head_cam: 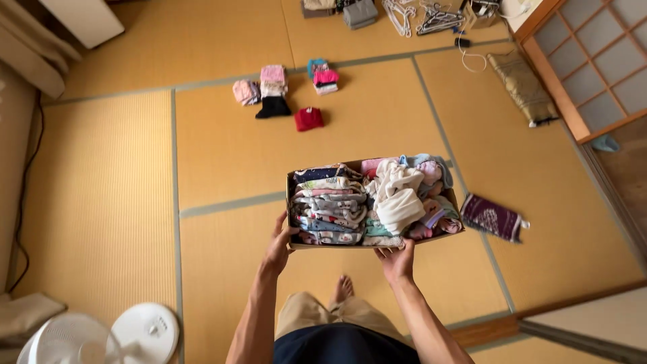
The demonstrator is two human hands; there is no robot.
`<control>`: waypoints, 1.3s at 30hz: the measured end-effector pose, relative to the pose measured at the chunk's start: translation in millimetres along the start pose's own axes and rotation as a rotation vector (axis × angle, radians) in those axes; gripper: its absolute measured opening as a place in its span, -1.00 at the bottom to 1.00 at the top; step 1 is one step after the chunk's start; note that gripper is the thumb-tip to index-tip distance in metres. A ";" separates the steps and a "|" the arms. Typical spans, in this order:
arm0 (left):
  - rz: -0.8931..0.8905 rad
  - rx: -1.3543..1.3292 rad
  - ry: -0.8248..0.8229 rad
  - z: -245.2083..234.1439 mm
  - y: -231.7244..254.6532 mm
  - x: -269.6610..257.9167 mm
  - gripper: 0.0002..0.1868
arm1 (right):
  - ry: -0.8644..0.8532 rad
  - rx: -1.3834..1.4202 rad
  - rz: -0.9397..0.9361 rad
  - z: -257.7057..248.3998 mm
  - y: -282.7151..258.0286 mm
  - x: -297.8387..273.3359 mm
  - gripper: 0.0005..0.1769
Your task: Organizing and packing small items of clothing into a cardboard box.
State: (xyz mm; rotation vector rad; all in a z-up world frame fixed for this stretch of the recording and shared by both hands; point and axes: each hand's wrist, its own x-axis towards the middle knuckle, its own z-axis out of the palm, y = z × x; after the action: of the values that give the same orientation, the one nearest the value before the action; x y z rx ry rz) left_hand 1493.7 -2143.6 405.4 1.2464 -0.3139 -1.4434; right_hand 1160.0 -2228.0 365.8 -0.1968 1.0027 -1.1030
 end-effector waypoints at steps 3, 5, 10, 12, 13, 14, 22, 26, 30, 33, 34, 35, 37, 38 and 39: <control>-0.011 -0.013 -0.036 26.7 29.7 39.7 -0.08 | 0.036 0.018 -0.008 27.3 -28.3 42.9 -0.37; -0.016 -0.029 -0.022 38.1 37.2 79.7 -0.08 | 0.039 0.001 -0.010 43.1 -45.6 73.7 -0.37; -0.080 -0.015 -0.035 65.6 72.5 166.3 -0.06 | 0.051 0.019 -0.008 68.4 -75.6 156.3 -0.39; -0.043 -0.033 -0.101 70.5 86.2 207.4 -0.10 | 0.100 0.011 -0.029 99.3 -94.2 177.4 -0.44; -0.053 -0.030 -0.108 73.1 89.6 221.0 -0.10 | 0.111 0.015 -0.033 96.6 -94.4 189.0 -0.44; -0.076 -0.028 -0.097 81.3 100.6 246.4 -0.09 | 0.120 -0.006 -0.044 102.2 -101.9 212.6 -0.45; -0.089 0.089 -0.164 132.3 188.8 378.2 -0.08 | 0.129 0.069 -0.072 168.9 -155.4 322.9 -0.46; -0.156 0.094 -0.162 163.5 231.1 432.0 -0.10 | 0.160 0.075 -0.099 211.3 -185.6 365.4 -0.44; -0.149 0.056 -0.198 183.5 245.2 487.1 -0.09 | 0.171 0.060 -0.073 237.0 -212.1 408.6 -0.41; -0.137 0.045 -0.201 202.3 252.0 532.3 -0.09 | 0.140 0.078 -0.042 248.8 -237.9 455.6 -0.41; -0.135 0.042 -0.192 212.0 260.4 542.0 -0.09 | 0.136 0.073 -0.034 251.0 -245.5 473.3 -0.41; -0.132 0.062 -0.181 222.4 269.2 551.5 -0.08 | 0.129 0.073 -0.026 253.4 -253.6 490.7 -0.42; -0.120 0.071 -0.161 242.6 280.2 572.2 -0.07 | 0.110 0.059 -0.012 262.7 -276.3 522.5 -0.44; -0.102 0.074 -0.174 251.0 284.3 584.6 -0.10 | 0.106 0.036 -0.002 270.7 -288.1 538.9 -0.43; -0.085 0.078 -0.186 260.0 288.4 597.3 -0.12 | 0.101 0.013 0.008 278.6 -300.3 555.4 -0.41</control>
State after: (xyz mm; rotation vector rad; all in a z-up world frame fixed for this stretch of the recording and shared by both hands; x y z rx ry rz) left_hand 1570.1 -2851.5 432.2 1.2020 -0.4514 -1.6382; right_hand 1221.1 -2915.3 380.8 -0.1274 1.0853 -1.1213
